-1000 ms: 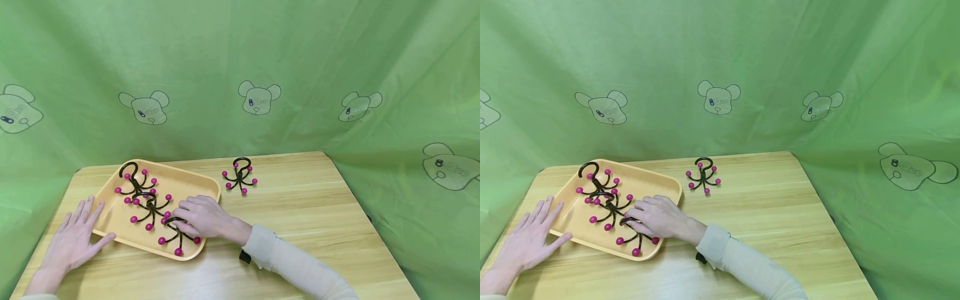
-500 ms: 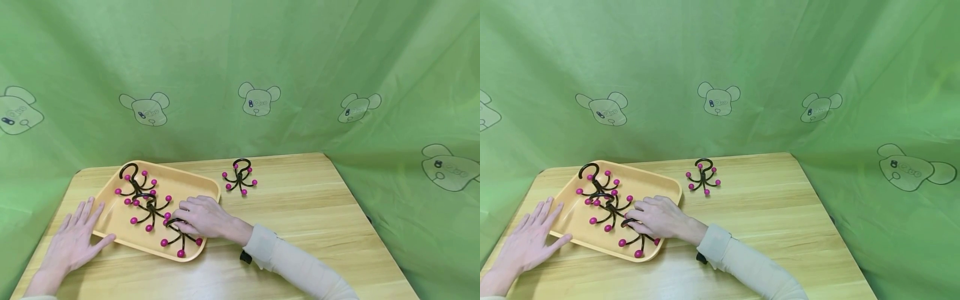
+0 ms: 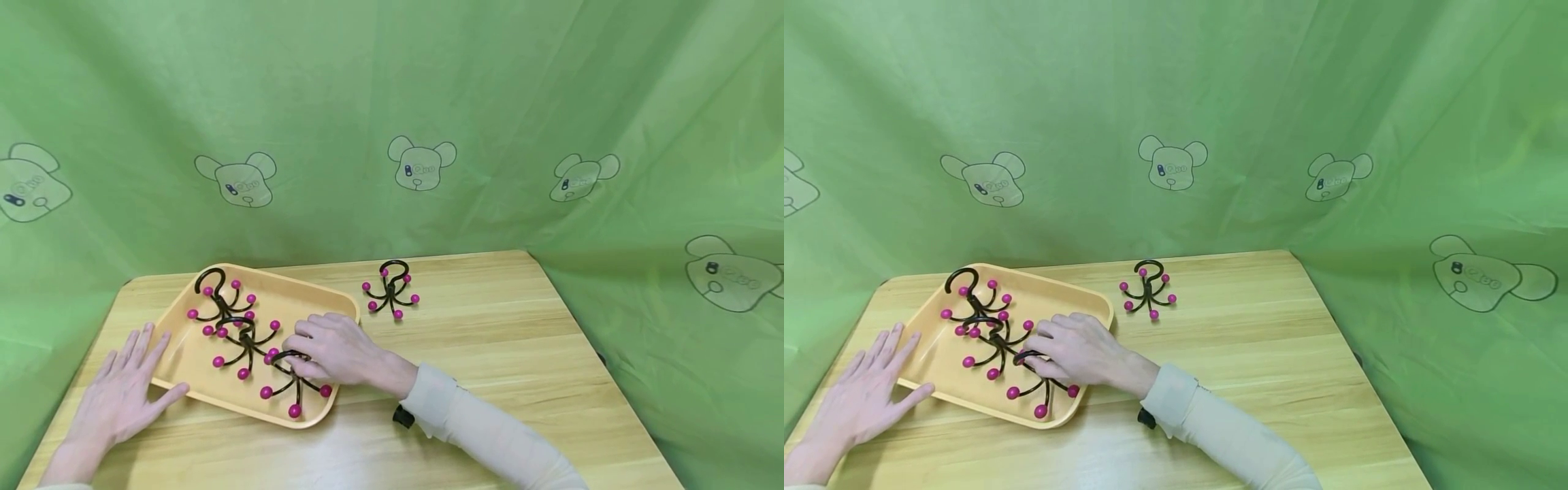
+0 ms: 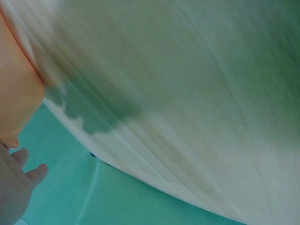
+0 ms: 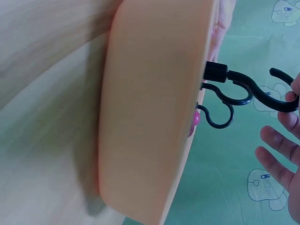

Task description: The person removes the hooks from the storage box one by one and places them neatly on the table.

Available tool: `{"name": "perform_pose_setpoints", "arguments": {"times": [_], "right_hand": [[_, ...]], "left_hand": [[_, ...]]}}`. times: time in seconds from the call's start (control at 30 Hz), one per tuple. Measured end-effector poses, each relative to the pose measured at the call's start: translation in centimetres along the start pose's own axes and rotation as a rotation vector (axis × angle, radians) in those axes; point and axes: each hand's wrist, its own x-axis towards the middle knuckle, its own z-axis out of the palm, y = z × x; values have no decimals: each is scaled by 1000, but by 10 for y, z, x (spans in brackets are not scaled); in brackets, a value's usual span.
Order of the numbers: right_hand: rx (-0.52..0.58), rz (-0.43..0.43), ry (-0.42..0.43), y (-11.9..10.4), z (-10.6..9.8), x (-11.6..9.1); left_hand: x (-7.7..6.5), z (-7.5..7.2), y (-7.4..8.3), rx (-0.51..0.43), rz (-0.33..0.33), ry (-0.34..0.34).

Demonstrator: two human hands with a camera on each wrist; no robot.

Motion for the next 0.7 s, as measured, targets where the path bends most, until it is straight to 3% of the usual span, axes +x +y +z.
{"name": "perform_pose_setpoints", "arguments": {"times": [0.7], "right_hand": [[-13,26,48,22,-40,2]], "left_hand": [[0,-2,0,-7,4,3]]}}
